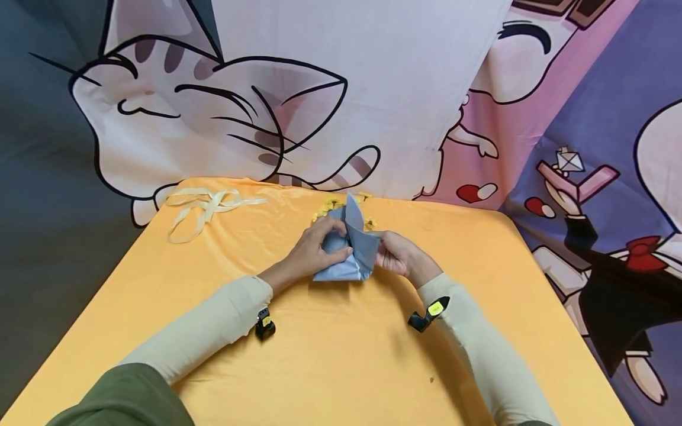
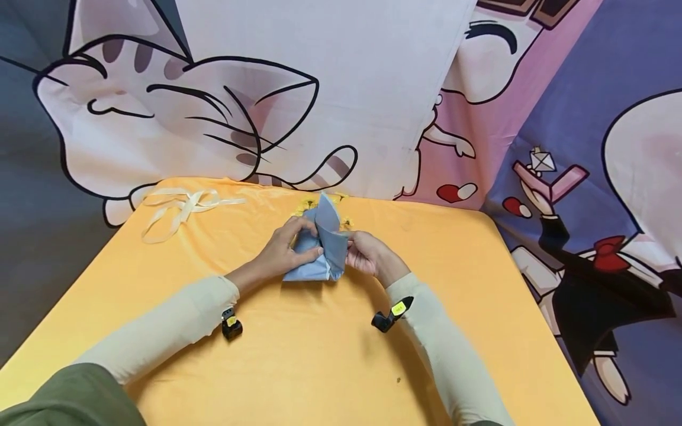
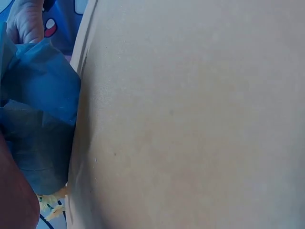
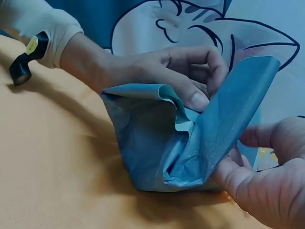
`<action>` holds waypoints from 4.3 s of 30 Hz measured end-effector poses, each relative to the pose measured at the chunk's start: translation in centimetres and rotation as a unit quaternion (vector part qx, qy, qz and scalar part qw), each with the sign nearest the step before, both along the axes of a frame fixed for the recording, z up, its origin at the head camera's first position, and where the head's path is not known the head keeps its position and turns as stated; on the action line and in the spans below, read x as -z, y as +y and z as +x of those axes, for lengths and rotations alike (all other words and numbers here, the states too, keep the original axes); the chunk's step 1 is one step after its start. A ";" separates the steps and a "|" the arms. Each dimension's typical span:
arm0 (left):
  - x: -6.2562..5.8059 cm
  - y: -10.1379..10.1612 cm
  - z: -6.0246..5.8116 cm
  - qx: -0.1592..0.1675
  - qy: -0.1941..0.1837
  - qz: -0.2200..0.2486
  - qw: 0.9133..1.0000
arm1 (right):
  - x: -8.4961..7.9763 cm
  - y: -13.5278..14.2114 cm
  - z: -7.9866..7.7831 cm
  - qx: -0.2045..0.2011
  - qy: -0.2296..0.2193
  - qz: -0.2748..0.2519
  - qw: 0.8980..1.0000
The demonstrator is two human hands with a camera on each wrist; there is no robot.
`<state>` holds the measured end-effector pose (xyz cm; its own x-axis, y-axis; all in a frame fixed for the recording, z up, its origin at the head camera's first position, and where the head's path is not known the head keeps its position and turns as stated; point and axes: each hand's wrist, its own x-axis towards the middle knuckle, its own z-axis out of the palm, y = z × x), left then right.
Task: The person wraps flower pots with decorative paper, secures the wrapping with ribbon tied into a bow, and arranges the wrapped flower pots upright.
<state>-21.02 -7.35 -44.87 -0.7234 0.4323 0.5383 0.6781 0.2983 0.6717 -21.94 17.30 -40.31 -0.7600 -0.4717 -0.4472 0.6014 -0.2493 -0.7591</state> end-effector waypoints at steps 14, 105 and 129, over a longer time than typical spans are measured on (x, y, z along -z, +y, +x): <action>-0.1 -0.5 0.3 0.065 0.069 -0.019 0.995 | 1.7 0.0 0.8 0.026 0.107 0.119 0.987; -3.4 1.0 5.7 -0.079 -0.018 -0.108 0.991 | -0.1 -1.9 -2.0 -0.174 0.086 0.345 0.918; -4.6 2.1 5.7 0.058 0.178 -0.176 0.966 | -0.5 -1.7 -2.4 -0.185 0.082 0.338 0.919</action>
